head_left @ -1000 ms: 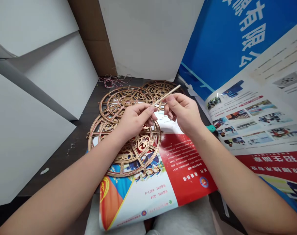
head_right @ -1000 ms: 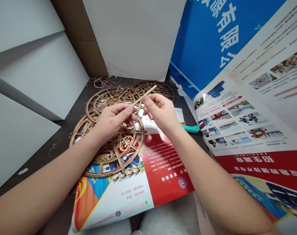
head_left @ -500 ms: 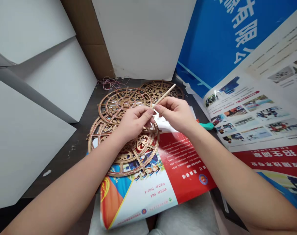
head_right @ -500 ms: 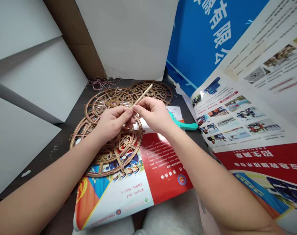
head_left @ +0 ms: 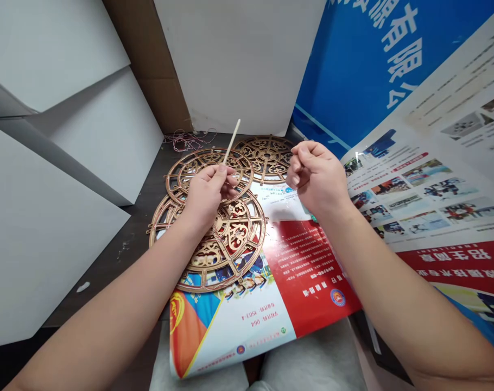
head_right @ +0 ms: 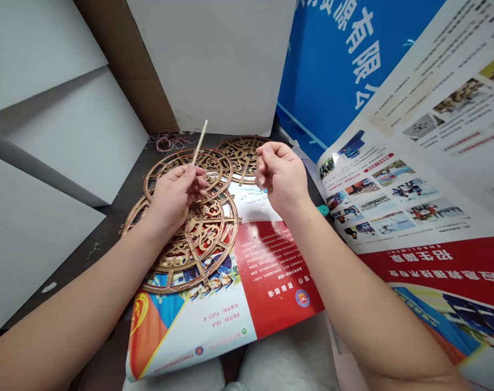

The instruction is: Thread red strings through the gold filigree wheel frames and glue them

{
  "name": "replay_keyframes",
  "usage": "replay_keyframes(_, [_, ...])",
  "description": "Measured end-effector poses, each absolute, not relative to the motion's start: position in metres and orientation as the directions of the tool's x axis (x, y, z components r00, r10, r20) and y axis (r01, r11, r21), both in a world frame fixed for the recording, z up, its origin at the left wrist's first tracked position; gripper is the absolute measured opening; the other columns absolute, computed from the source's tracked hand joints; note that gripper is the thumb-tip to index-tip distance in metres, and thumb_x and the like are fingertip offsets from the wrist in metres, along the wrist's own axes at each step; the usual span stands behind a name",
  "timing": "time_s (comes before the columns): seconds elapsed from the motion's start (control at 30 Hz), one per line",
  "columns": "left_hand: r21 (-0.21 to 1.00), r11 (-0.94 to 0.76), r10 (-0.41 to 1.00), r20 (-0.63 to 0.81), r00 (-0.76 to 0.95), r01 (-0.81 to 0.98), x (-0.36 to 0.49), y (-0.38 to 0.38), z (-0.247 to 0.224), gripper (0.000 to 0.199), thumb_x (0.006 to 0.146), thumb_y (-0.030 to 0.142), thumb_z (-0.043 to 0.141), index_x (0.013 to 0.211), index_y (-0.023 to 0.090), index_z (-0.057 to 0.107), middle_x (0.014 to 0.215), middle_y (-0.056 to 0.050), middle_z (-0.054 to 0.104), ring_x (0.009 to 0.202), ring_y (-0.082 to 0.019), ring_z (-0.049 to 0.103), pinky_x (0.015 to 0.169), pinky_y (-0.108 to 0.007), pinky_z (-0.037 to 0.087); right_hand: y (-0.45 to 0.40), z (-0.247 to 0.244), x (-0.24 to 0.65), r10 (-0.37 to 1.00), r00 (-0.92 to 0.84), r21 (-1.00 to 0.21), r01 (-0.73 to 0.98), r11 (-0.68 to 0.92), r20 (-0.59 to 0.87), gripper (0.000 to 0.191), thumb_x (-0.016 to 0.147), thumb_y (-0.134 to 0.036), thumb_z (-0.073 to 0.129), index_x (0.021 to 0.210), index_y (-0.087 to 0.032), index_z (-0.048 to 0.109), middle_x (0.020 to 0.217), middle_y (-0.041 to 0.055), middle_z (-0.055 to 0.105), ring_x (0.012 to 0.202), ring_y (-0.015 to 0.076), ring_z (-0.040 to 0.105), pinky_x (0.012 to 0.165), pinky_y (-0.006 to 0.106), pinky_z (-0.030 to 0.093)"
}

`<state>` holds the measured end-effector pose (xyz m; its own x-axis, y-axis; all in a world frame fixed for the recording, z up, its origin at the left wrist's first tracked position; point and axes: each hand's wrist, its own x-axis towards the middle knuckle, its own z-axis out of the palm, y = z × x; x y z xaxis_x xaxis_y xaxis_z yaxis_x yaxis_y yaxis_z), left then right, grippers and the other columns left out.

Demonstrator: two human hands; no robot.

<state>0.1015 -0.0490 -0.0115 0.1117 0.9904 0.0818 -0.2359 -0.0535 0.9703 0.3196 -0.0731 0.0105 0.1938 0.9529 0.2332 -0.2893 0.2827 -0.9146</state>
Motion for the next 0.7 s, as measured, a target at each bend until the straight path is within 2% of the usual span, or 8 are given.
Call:
replay_keyframes(0.1, [0.969,-0.052,0.995,0.070,0.067,-0.243,0.1014,-0.0468,-0.0121,0.018,0.101,0.027,0.064,0.088,0.016,0.070,0.075,-0.001,0.066,0.056,-0.009,0.062,0.054,-0.020,0.053,-0.0706,0.0117,0.3234,0.954,0.219,-0.909,-0.321,0.267,0.203,0.030,0.090,-0.055,0.074,0.091,-0.027,0.065,0.075,-0.0017,0.063,0.064,0.0138,0.062,0.058,0.030,0.051])
replay_keyframes(0.2, [0.969,-0.045,0.994,0.067,0.086,-0.241,0.1027,-0.0479,-0.0121,0.019,0.101,0.028,0.064,0.088,0.016,0.070,0.075,-0.001,0.066,0.056,-0.009,0.062,0.055,-0.019,0.054,-0.0711,0.0124,0.3219,0.965,0.205,-0.910,-0.346,0.227,0.163,0.046,0.091,-0.073,0.063,0.095,-0.027,0.067,0.091,0.0040,0.073,0.090,0.0215,0.074,0.078,0.038,0.060])
replay_keyframes(0.3, [0.971,-0.044,0.992,0.071,0.109,-0.234,0.1035,-0.0496,-0.0119,0.019,0.101,0.028,0.063,0.089,0.015,0.070,0.076,-0.001,0.066,0.057,-0.009,0.063,0.055,-0.019,0.054,-0.0725,0.0128,0.3194,0.976,0.177,-0.902,-0.389,0.186,0.125,0.059,0.087,-0.083,0.058,0.099,-0.027,0.070,0.104,0.0069,0.076,0.108,0.0269,0.073,0.091,0.045,0.061])
replay_keyframes(0.47, [0.972,-0.022,0.987,0.058,0.148,-0.235,0.1031,-0.0514,-0.0101,0.018,0.099,0.031,0.066,0.090,0.015,0.071,0.076,-0.002,0.066,0.058,-0.010,0.063,0.056,-0.020,0.055,-0.0740,0.0135,0.3204,0.985,0.135,-0.875,-0.456,0.161,0.111,0.067,0.083,-0.090,0.055,0.108,-0.029,0.071,0.120,0.0072,0.076,0.124,0.0308,0.068,0.102,0.051,0.060])
replay_keyframes(0.6, [0.974,-0.020,0.983,0.060,0.175,-0.224,0.1031,-0.0527,-0.0095,0.020,0.096,0.035,0.071,0.090,0.016,0.071,0.077,-0.002,0.067,0.059,-0.011,0.064,0.058,-0.022,0.055,-0.0764,0.0153,0.3214,0.984,0.131,-0.891,-0.422,0.167,0.122,0.071,0.079,-0.092,0.057,0.114,-0.032,0.070,0.128,0.0073,0.074,0.133,0.0337,0.063,0.105,0.055,0.058])
replay_keyframes(0.7, [0.981,-0.048,0.959,0.098,0.265,-0.188,0.1035,-0.0546,-0.0111,0.024,0.092,0.041,0.076,0.091,0.016,0.072,0.078,-0.002,0.068,0.063,-0.012,0.065,0.062,-0.024,0.055,-0.0783,0.0164,0.3192,0.987,0.100,-0.917,-0.367,0.156,0.128,0.074,0.078,-0.093,0.057,0.119,-0.033,0.069,0.134,0.0067,0.072,0.136,0.0337,0.061,0.108,0.056,0.057])
